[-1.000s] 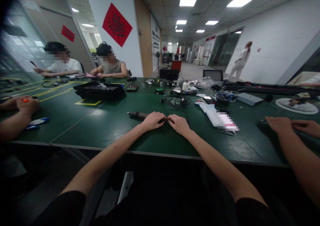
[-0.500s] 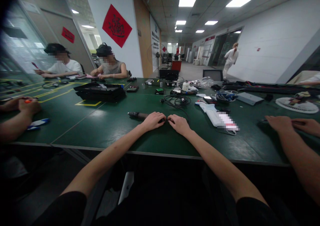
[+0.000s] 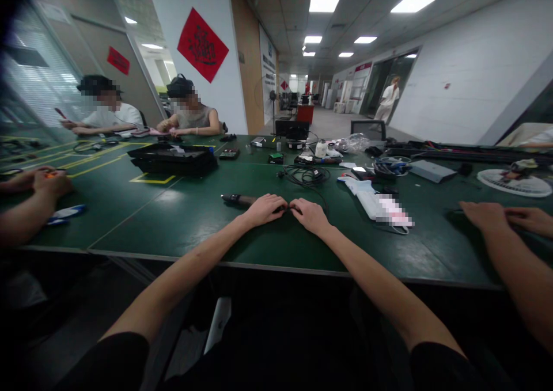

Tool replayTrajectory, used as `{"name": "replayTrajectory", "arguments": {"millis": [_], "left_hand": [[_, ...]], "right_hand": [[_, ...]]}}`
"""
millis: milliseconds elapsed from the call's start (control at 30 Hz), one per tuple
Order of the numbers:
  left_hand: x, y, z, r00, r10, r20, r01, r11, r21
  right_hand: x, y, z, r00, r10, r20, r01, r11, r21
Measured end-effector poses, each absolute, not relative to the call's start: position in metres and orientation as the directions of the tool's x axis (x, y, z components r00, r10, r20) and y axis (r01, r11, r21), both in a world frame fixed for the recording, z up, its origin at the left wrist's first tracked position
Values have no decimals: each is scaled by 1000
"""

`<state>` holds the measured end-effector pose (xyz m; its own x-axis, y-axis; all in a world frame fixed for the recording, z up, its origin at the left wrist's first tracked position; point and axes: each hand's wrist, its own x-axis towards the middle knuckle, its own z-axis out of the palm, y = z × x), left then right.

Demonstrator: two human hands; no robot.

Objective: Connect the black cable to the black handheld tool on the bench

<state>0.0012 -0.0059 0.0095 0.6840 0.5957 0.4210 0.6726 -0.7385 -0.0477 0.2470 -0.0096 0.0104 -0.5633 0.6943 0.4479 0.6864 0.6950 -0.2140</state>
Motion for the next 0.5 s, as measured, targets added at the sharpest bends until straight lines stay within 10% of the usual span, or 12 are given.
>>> {"name": "replayTrajectory", "arguments": {"millis": [500], "left_hand": [[5, 55, 17, 738, 584, 337, 648, -752, -117]], "right_hand": [[254, 54, 27, -634, 686, 357, 599, 728, -334]]}}
